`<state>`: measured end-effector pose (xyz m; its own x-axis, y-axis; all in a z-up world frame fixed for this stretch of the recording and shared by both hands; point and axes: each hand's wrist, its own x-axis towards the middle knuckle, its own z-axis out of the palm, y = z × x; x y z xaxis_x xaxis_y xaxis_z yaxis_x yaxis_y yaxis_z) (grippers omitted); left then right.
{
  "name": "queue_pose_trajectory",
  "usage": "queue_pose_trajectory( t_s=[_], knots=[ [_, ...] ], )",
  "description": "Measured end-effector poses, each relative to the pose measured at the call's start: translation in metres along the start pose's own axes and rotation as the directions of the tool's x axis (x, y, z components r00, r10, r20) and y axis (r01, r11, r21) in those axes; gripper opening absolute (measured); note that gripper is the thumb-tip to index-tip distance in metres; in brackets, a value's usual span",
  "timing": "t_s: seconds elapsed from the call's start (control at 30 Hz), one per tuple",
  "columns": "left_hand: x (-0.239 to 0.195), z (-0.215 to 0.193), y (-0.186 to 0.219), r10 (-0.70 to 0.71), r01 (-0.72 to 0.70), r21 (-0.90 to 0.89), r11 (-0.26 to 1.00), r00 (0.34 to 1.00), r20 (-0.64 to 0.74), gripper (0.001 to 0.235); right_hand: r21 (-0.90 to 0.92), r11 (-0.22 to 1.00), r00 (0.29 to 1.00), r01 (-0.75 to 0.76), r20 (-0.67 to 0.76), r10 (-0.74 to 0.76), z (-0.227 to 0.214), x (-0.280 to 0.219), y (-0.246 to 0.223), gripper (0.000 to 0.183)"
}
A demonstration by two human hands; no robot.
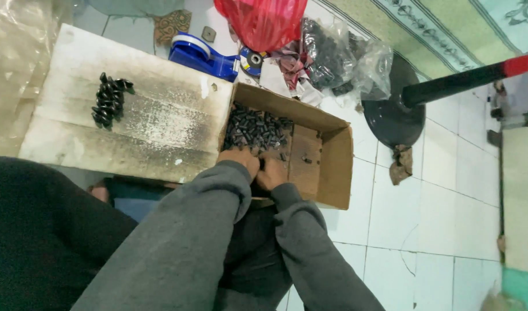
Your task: The person sits on the floor and repeatedly picks small black hardware pieces from a cardboard box, briefly handles them with both hands, and places them onto a white board. The person continues this repetitive sorting process for the duration of the clip.
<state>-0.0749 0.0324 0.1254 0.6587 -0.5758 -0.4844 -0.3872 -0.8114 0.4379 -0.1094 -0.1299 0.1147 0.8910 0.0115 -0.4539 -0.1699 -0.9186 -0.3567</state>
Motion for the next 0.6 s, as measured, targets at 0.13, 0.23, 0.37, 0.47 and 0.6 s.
queue_pose_trajectory(
  t_s=[0.13,0.23,0.37,0.47,0.6],
  knots=[
    [-0.05,-0.033,0.002,-0.037,0.028,-0.141,0.99,0.997,-0.063,0.036,0.178,0.984,0.989,-0.002,-0.147,0.029,-0.005,-0.007,-0.019,0.041],
    [-0.073,-0.046,-0.004,-0.024,-0.026,-0.304,0.952,0.987,-0.161,0.03,0.504,0.862,0.96,0.061,-0.265,0.087,0.003,0.007,-0.007,0.02],
    [-0.101,-0.055,-0.025,-0.017,-0.175,-0.592,0.787,0.952,-0.305,0.026,0.613,0.769,0.907,0.181,-0.407,0.11,-0.006,0.007,-0.032,0.015],
    [-0.121,-0.043,-0.049,-0.09,-0.292,-0.723,0.626,0.894,-0.439,0.028,0.688,0.666,0.898,0.289,-0.435,0.059,-0.009,-0.001,-0.062,0.023],
    [-0.152,-0.033,-0.089,-0.24,-0.369,-0.844,0.389,0.844,-0.48,0.03,0.709,0.604,0.891,0.363,-0.454,-0.004,-0.018,-0.022,-0.117,0.021]
  ],
)
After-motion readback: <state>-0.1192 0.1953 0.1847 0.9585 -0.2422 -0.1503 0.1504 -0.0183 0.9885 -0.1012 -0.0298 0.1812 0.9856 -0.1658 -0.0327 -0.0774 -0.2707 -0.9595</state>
